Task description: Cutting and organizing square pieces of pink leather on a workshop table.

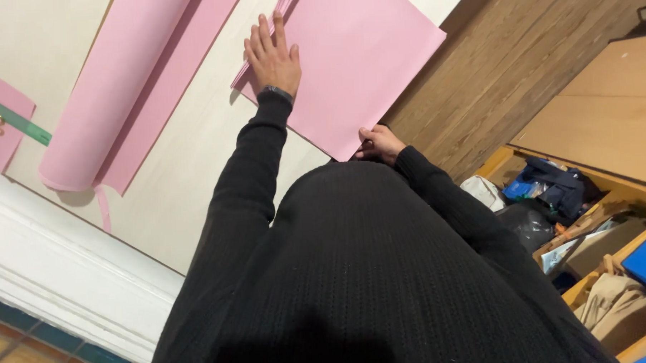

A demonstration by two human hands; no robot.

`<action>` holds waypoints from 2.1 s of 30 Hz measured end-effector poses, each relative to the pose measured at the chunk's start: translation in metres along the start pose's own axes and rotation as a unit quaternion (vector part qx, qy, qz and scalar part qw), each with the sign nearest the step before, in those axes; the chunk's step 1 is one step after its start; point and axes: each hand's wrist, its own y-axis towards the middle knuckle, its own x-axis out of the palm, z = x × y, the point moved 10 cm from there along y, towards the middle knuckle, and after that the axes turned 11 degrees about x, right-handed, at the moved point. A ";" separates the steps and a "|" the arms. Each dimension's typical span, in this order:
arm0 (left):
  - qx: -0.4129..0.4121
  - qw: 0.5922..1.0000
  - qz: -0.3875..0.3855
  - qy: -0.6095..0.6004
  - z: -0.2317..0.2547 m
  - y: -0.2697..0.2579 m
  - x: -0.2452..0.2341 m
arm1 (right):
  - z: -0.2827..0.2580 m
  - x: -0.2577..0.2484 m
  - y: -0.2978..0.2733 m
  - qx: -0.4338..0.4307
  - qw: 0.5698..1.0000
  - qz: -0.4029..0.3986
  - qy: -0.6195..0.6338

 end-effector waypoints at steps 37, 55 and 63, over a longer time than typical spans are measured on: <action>0.257 0.963 0.072 0.044 0.055 0.076 -0.158 | -0.222 0.047 -0.119 -0.311 0.943 -0.119 0.006; 0.273 0.954 0.119 -0.044 0.087 -0.080 -0.065 | -0.110 -0.138 -0.056 -0.247 0.945 0.155 0.151; 0.265 0.942 0.146 -0.146 0.087 -0.075 -0.140 | -0.146 -0.122 -0.056 -0.322 0.935 0.068 0.132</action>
